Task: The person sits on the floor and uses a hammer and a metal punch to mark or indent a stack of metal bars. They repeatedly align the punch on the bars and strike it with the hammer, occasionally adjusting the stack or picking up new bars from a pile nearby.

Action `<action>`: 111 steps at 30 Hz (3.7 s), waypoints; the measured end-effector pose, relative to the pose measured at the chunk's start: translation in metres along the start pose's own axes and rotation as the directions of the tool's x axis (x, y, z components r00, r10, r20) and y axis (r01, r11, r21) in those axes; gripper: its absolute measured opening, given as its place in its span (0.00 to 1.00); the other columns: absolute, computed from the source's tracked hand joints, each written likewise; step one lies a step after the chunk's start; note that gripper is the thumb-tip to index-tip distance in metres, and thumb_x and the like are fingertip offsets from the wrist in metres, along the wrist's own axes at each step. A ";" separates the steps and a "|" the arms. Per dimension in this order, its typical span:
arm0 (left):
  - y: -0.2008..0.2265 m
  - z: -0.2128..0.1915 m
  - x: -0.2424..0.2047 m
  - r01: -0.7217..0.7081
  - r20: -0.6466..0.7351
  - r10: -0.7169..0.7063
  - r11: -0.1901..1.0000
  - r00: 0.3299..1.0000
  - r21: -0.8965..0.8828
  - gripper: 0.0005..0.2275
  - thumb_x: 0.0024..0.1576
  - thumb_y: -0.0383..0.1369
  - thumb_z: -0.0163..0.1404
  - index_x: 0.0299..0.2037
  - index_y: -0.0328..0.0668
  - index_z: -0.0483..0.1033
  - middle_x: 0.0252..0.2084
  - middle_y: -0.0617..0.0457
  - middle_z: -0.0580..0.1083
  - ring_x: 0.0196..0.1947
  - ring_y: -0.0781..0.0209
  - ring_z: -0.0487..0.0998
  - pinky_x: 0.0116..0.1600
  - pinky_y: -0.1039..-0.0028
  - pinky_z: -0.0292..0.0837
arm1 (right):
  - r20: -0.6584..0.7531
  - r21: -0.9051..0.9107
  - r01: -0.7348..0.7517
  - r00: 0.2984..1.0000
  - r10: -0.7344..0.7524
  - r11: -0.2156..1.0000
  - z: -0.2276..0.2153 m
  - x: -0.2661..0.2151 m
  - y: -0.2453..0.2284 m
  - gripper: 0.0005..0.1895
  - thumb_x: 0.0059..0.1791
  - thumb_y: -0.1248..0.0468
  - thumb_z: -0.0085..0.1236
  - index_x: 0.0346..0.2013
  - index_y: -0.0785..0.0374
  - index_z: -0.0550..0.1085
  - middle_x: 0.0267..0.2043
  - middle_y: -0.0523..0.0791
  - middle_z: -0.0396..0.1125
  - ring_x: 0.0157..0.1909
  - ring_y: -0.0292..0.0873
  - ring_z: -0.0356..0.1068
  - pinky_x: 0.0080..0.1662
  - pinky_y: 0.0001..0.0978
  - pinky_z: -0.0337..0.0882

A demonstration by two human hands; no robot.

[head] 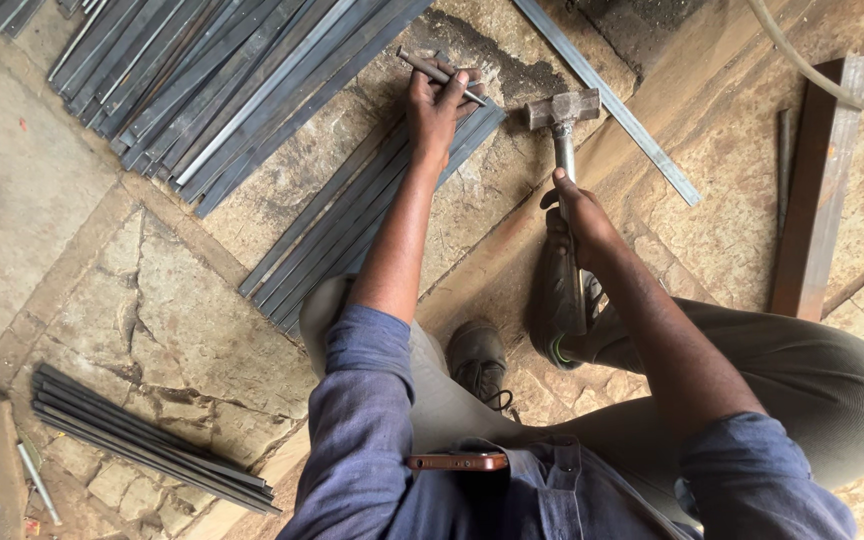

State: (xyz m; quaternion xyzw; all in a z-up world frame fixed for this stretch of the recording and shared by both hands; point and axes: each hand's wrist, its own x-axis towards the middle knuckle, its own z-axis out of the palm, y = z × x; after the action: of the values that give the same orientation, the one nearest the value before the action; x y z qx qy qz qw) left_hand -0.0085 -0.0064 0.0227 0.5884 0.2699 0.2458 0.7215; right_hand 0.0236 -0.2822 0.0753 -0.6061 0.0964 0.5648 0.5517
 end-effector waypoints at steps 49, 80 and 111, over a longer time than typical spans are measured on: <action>-0.021 0.019 -0.002 -0.557 0.343 0.441 0.608 0.829 0.566 0.07 0.63 0.33 0.53 0.47 0.48 0.82 0.32 0.53 0.83 0.22 0.65 0.81 0.25 0.73 0.73 | -0.076 -0.847 0.272 0.787 -0.612 0.456 0.012 -0.103 -0.115 0.29 0.61 0.45 0.44 0.30 0.66 0.72 0.21 0.48 0.64 0.19 0.44 0.62 0.24 0.39 0.64; -0.001 0.005 0.004 -0.044 0.035 0.043 0.998 0.998 0.049 0.09 0.65 0.33 0.48 0.52 0.41 0.64 0.48 0.45 0.82 0.42 0.56 0.88 0.35 0.74 0.88 | 0.097 0.084 0.123 0.987 -0.131 0.989 0.021 0.023 0.052 0.32 0.53 0.30 0.34 0.21 0.50 0.57 0.18 0.37 0.52 0.14 0.35 0.51 0.19 0.32 0.58; -0.015 0.005 0.001 -0.098 0.146 0.082 0.990 0.986 0.102 0.07 0.66 0.28 0.47 0.51 0.38 0.64 0.50 0.42 0.81 0.45 0.55 0.87 0.39 0.71 0.90 | 0.232 0.159 0.049 0.969 -0.086 0.986 0.004 0.032 0.058 0.38 0.53 0.26 0.22 0.20 0.53 0.55 0.16 0.37 0.49 0.13 0.34 0.48 0.18 0.30 0.56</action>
State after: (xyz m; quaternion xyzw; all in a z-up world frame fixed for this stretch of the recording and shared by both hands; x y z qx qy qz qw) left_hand -0.0039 -0.0114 0.0090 0.6544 0.2042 0.2208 0.6938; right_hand -0.0107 -0.2845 0.0188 -0.4931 0.0516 0.6053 0.6227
